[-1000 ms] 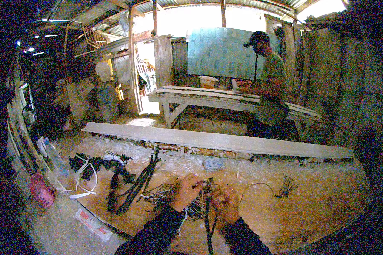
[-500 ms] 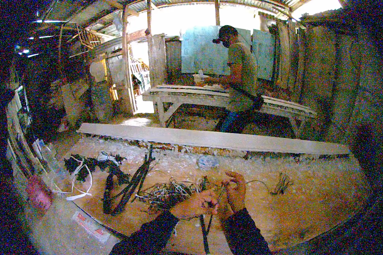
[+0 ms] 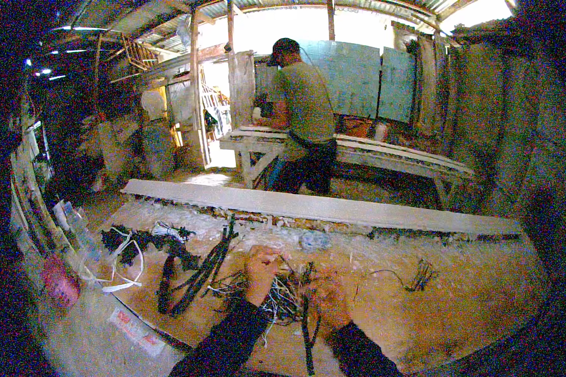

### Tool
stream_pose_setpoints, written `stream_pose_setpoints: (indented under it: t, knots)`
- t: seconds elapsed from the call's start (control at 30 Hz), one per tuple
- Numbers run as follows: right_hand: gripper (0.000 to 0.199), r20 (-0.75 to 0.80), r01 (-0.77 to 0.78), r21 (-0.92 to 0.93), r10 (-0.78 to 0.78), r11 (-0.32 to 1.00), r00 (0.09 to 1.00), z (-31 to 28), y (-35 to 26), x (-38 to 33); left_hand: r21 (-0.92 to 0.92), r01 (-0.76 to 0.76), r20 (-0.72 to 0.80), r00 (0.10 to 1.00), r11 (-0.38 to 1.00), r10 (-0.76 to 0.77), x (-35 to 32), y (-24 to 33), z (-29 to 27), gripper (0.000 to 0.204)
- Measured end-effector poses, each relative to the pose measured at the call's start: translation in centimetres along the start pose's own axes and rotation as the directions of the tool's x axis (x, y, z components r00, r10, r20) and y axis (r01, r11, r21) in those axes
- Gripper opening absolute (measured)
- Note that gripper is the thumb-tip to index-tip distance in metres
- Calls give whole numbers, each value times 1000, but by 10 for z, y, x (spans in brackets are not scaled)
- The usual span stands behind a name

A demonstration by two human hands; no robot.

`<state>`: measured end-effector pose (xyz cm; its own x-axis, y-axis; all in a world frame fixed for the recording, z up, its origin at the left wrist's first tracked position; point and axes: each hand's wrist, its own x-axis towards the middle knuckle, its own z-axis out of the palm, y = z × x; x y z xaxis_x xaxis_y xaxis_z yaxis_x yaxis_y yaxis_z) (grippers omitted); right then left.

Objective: The person repeatedly picks up black cable ties and white wires from a wooden workbench, loops the ties around the wires, and pulls them tight by hand. A second person works at a separate bench in the background. The camera wearer continues this one-at-a-time tying process throughout the clip.

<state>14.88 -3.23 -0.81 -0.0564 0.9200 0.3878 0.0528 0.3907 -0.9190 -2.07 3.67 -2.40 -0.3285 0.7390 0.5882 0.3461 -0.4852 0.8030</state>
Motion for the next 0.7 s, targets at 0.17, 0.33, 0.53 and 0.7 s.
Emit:
stream_pose_setpoints:
  t: [0.17, 0.33, 0.53, 0.7]
  knots:
    - [10, 380, 350, -178, -264, 920, 887, 23, 6, -8, 23, -24, 6, 1000, 999, 24, -4, -5, 4, 5]
    - [11, 423, 441, -295, -298, 848, 856, 8, 8, -1, 4, 31, 9, 999, 1000, -31, -5, -6, 11, 4]
    - [10, 202, 257, -173, -221, 951, 954, 3, -5, 2, -16, -169, 235, 957, 985, 168, -14, 6, 10, 5]
    - [17, -118, 149, -402, -212, 903, 970, -17, 3, 20, -172, 18, 549, 832, 985, 81, -19, 13, 13, 5]
